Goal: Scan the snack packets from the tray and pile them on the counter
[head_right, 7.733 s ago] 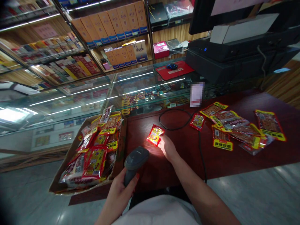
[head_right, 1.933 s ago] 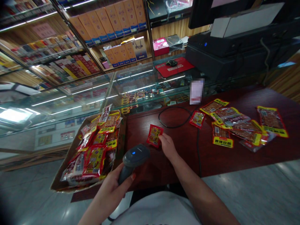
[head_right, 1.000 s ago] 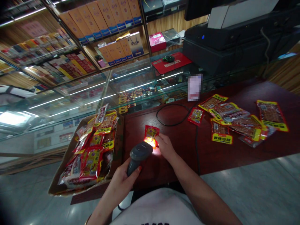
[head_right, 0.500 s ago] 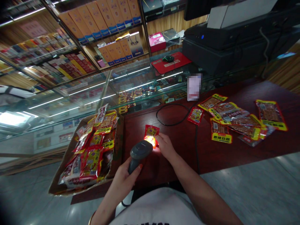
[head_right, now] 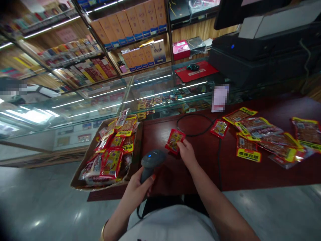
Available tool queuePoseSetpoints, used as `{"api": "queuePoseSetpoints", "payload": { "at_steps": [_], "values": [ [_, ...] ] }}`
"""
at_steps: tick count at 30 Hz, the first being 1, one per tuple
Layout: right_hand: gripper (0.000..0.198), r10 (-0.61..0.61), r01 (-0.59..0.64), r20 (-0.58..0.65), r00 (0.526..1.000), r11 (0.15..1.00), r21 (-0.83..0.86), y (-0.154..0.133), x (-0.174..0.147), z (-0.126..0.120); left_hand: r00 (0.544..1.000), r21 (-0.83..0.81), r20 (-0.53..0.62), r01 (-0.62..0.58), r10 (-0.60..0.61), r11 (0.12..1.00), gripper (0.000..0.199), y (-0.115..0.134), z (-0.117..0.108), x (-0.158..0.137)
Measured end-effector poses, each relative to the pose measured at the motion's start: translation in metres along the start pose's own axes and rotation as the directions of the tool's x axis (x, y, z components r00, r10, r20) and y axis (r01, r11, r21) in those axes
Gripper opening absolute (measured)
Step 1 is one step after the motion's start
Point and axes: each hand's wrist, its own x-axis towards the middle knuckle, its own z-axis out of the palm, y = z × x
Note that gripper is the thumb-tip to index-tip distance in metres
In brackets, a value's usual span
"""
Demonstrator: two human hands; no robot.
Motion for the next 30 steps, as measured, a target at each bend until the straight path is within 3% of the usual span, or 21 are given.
{"api": "queuePoseSetpoints", "payload": {
  "at_steps": [4,8,13,16,19,23,25,28,30],
  "values": [
    [0.034,-0.062,0.062,0.062,0.996,0.998,-0.005,-0.027,0.003,0.018,0.998,-0.22,-0.025,0.055,-0.062,0.974,0.038,-0.032,0.012,0.01],
    [0.055,-0.138,0.156,0.248,0.959,0.986,-0.051,-0.062,0.004,0.071,0.996,-0.362,-0.03,0.066,-0.083,0.93,0.039,-0.047,0.014,0.017],
    [0.048,-0.184,0.278,0.5,0.846,0.953,-0.121,-0.074,-0.014,0.152,0.995,-0.427,-0.029,0.074,-0.096,0.901,0.034,-0.052,0.009,0.017],
    [0.054,-0.202,0.339,0.624,0.755,0.935,-0.108,-0.069,-0.031,0.179,0.994,-0.431,-0.042,0.075,-0.103,0.899,0.026,-0.055,0.008,0.016],
    [0.072,-0.23,0.424,0.682,0.694,0.896,-0.13,-0.06,-0.043,0.185,0.996,-0.43,-0.056,0.036,-0.067,0.902,0.022,-0.057,0.008,0.016],
    [0.079,-0.256,0.47,0.628,0.734,0.86,-0.199,-0.049,-0.055,0.173,0.998,-0.397,-0.046,0.024,-0.046,0.918,0.022,-0.059,0.009,0.019],
    [0.068,-0.259,0.525,0.644,0.72,0.81,-0.262,-0.048,-0.061,0.165,0.997,-0.392,-0.061,0.025,-0.053,0.92,0.024,-0.06,0.011,0.021],
    [0.037,-0.244,0.619,0.695,0.676,0.7,-0.356,-0.056,-0.066,0.161,0.996,-0.396,-0.074,0.013,-0.046,0.918,0.028,-0.063,0.013,0.024],
    [0.031,-0.235,0.617,0.671,0.704,0.669,-0.413,-0.067,-0.065,0.165,0.998,-0.398,-0.058,0.013,-0.039,0.917,0.028,-0.063,0.014,0.024]
  ]
}}
